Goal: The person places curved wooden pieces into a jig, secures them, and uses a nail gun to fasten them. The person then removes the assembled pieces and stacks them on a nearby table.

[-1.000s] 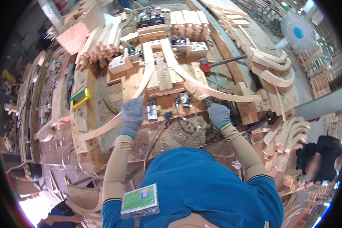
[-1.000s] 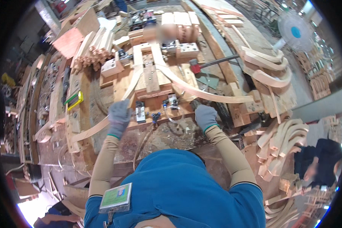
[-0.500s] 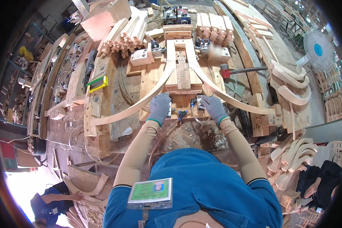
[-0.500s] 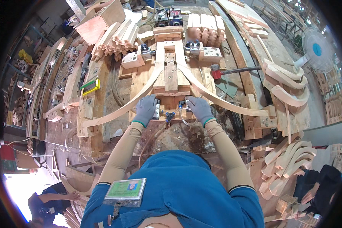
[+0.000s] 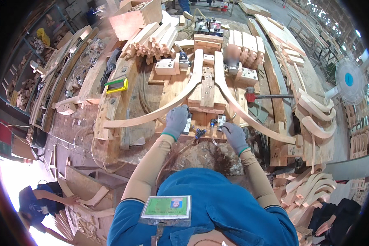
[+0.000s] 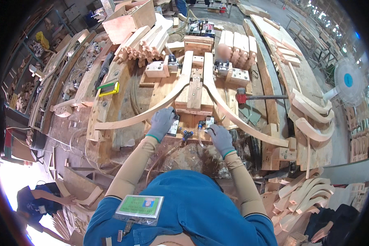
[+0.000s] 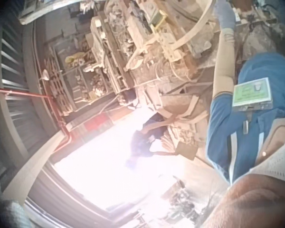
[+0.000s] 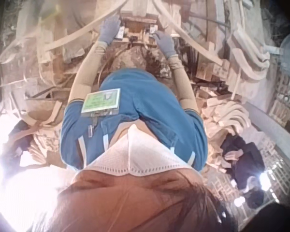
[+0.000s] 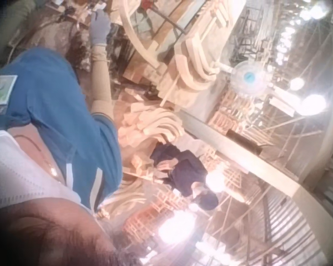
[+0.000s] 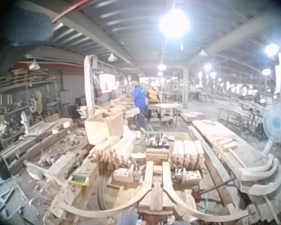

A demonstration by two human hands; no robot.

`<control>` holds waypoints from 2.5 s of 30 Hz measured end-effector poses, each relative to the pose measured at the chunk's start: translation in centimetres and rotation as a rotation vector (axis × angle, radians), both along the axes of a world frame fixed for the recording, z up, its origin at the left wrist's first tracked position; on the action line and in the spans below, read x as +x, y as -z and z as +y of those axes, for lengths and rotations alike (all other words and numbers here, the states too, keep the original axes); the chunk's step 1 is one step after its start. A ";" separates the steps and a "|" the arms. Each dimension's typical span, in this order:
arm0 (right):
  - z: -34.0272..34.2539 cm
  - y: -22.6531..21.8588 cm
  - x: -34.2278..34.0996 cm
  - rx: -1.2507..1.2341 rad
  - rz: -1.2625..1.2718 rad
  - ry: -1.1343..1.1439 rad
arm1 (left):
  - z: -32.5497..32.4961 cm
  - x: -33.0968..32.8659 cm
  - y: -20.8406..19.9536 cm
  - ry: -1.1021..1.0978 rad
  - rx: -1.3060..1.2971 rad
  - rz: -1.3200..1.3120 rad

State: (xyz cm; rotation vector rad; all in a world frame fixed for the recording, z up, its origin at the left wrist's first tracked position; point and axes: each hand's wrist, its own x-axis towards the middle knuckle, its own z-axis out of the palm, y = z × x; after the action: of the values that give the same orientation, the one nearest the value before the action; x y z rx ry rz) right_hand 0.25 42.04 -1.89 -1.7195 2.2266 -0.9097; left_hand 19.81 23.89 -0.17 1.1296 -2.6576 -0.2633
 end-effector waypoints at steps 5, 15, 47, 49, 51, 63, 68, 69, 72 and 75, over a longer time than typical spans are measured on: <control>-0.8 -2.6 -0.4 0.007 0.055 -0.047 | -2.4 2.5 -1.2 -0.021 -0.087 0.126; -4.8 -0.5 -9.6 0.375 0.277 0.097 | -6.9 3.9 -0.5 -0.173 0.153 -0.120; -0.9 -22.7 6.8 0.038 -0.746 -0.562 | 34.6 28.9 -16.2 -1.167 0.593 0.682; 1.0 -22.7 8.8 0.080 -0.754 -0.580 | 36.9 30.2 -15.2 -1.206 0.576 0.695; 2.9 -22.5 11.1 0.133 -0.768 -0.598 | 39.0 32.0 -14.0 -1.227 0.531 0.708; 15.3 -17.9 30.2 0.403 -0.819 -0.722 | 56.4 46.6 -10.5 -1.371 0.403 0.614; 18.4 -18.0 40.2 0.689 -0.807 -0.780 | 63.8 49.4 -9.9 -1.550 0.482 0.661; 18.6 -17.6 41.8 0.736 -0.792 -0.831 | 65.3 49.7 -9.7 -1.590 0.497 0.677; 18.6 -17.0 46.4 0.873 -0.693 -0.967 | 68.7 50.2 -9.1 -1.691 0.479 0.710; 18.8 -17.7 51.2 0.980 -0.610 -1.039 | 70.9 50.4 -6.7 -1.799 0.494 0.816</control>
State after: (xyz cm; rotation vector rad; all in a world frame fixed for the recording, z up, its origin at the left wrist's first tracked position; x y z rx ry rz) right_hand 51.47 60.81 15.77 -1.4399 0.8412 -0.0071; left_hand 70.21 94.75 6.55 2.2700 -0.3277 -0.7124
